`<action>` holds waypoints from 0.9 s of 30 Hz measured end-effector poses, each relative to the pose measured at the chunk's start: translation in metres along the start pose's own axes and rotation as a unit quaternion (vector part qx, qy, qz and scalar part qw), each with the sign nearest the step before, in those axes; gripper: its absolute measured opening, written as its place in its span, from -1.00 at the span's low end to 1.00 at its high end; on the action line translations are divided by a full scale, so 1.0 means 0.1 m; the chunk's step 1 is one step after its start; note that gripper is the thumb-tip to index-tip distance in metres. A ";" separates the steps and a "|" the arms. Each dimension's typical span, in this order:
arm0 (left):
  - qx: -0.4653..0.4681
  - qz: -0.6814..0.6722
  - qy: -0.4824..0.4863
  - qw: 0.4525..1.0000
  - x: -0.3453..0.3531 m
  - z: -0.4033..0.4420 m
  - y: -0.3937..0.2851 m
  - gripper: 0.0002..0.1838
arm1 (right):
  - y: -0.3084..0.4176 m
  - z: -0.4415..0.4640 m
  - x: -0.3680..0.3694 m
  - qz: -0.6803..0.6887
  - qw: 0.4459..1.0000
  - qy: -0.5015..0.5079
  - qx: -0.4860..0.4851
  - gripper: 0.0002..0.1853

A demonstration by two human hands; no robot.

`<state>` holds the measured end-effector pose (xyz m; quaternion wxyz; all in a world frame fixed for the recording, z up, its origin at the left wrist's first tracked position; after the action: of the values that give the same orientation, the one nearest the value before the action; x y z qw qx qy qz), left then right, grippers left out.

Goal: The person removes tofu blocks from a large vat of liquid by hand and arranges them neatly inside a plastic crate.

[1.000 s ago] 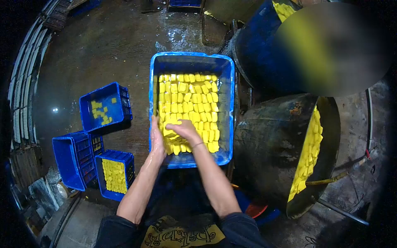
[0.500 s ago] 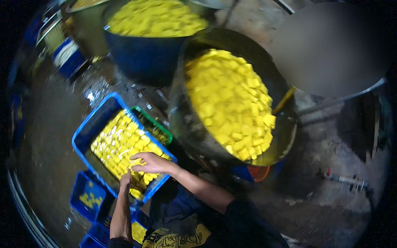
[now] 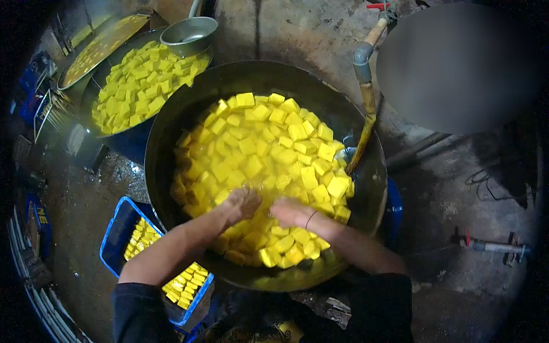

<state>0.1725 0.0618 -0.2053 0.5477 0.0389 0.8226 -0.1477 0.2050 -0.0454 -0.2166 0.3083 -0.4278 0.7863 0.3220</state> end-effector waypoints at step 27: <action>-0.131 -0.499 -0.356 0.780 0.13 0.65 0.91 -0.52 | -1.14 1.49 -1.22 -0.149 0.949 -0.277 -0.020 -0.71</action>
<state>0.2453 0.1288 -0.2582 0.6509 -0.5043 0.4853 -0.2940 0.3900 0.0785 -0.2413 0.5494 -0.4405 0.5906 0.3940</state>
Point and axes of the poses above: each hand's wrist, its own z-axis towards the middle knuckle, its own x-axis out of the palm, y = z × x, the point moved 6 cm from there along z, towards the middle knuckle, and after that the axes turned 2 degrees about -y, right-handed, at the moved point
